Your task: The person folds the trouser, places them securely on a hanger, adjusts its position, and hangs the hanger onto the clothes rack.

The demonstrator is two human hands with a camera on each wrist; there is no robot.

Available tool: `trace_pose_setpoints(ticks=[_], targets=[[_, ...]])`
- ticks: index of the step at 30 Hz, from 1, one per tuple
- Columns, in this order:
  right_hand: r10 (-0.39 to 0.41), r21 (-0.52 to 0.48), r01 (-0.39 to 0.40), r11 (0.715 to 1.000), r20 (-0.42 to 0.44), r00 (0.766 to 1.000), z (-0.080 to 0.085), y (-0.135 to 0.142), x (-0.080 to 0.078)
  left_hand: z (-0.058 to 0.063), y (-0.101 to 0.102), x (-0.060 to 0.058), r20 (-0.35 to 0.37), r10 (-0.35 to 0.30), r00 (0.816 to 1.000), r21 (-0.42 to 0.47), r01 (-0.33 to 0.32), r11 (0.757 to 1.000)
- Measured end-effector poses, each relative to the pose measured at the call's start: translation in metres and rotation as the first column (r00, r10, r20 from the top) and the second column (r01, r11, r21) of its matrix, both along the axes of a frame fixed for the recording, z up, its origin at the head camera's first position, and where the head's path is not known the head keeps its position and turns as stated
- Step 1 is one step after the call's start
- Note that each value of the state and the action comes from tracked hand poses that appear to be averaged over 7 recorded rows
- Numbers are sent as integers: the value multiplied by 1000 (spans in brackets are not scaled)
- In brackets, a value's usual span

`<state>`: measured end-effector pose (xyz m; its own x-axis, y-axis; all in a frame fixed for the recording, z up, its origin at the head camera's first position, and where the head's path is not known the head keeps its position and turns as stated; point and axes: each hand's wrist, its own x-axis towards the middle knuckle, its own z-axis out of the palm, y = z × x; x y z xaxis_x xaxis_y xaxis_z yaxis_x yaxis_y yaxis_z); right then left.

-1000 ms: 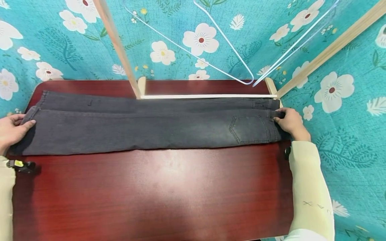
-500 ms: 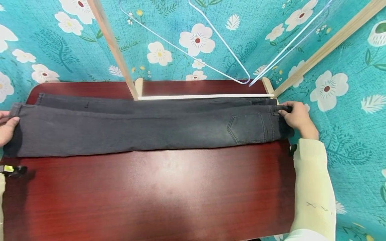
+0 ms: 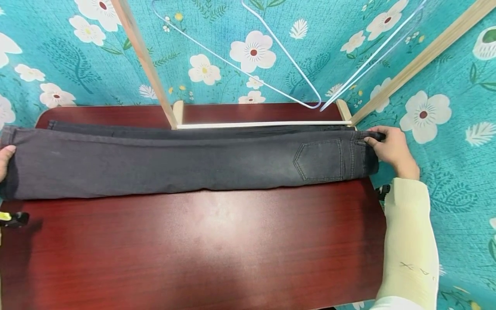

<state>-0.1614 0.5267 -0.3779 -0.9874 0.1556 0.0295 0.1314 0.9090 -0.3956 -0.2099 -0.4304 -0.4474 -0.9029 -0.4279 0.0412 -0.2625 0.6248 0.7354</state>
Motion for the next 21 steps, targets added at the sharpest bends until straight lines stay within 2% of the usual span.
trace_pose_setpoints(ticks=[4, 7, 10, 14, 17, 19, 21], targets=[[4, 6, -4, 1000, 32, 999, -9, 1, -5, -5, 6, 1, 78, -21, 997, -105, 29, 994], [11, 15, -12, 1000, 95, 995, -19, 0, -12, -9, 8, 2, 146, -58, 988, -208, 88, 974], [18, 0, -18, 1000, 184, 983, -27, -1, -19, -14, 5, 3, 198, -107, 974, -251, 156, 955], [24, -32, -15, 999, 310, 951, -36, 0, -27, -20, 2, 5, 257, -150, 955, -255, 217, 942], [26, -37, -13, 999, 378, 925, -39, 3, -32, -21, 2, 4, 278, -162, 947, -253, 235, 939], [38, -30, -29, 999, 393, 919, -39, 4, -34, -21, 3, 3, 277, -173, 945, -261, 248, 933], [59, 3, -65, 998, 378, 924, -37, 5, -37, -21, 5, 3, 273, -180, 945, -255, 251, 934]])
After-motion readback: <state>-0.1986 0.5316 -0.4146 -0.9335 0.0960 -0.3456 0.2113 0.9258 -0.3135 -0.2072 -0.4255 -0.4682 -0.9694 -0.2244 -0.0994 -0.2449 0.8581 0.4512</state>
